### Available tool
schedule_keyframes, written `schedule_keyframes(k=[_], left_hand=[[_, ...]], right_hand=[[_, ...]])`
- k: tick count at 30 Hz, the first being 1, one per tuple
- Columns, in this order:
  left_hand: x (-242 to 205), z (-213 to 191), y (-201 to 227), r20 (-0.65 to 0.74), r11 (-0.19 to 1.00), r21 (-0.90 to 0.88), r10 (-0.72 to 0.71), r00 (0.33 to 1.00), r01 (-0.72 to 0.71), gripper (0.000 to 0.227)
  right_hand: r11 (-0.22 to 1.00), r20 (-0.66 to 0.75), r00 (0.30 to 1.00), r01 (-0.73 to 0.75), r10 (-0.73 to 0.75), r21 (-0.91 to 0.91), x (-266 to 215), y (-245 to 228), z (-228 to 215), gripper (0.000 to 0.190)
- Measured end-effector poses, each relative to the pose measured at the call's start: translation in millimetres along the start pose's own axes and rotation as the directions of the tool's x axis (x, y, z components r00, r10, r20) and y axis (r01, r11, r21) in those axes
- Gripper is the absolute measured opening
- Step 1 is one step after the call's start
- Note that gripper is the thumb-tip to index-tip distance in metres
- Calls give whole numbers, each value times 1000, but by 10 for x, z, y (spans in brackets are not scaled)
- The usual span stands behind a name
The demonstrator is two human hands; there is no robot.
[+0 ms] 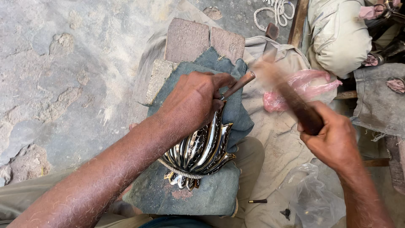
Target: The person uses a chisel and hammer to shape a decorative metal object resembling a lotus flower. They repeatedly strike the chisel against the metal petals while holding the object on a cushioned block.
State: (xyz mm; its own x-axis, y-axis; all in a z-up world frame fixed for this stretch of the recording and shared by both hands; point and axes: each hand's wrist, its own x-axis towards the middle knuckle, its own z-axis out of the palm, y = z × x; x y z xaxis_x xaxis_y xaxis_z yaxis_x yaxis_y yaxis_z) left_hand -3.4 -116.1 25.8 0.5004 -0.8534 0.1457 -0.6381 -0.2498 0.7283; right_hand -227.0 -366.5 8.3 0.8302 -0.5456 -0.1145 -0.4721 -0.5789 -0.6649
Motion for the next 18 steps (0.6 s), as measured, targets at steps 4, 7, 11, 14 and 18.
schedule_keyframes(k=[4,7,11,14,18], left_hand=[[-31,-35,3,22,997,-57,-57,998,58,45],[-80,-27,-10,8,998,-51,-42,999,43,45],[-76,-12,-14,-3,997,-61,-41,999,41,42],[-64,-7,-41,26,995,-50,-83,996,84,43],[-51,18,-70,67,986,-87,-135,989,141,46]], right_hand=[[994,-51,999,8,-2,105,-25,-45,-10,37],[990,-43,999,12,-19,-144,-38,-117,12,38],[970,-72,997,-4,22,243,-8,-255,9,38],[948,43,997,-48,65,-315,39,-332,21,37],[997,16,999,-40,39,64,100,-358,20,40]])
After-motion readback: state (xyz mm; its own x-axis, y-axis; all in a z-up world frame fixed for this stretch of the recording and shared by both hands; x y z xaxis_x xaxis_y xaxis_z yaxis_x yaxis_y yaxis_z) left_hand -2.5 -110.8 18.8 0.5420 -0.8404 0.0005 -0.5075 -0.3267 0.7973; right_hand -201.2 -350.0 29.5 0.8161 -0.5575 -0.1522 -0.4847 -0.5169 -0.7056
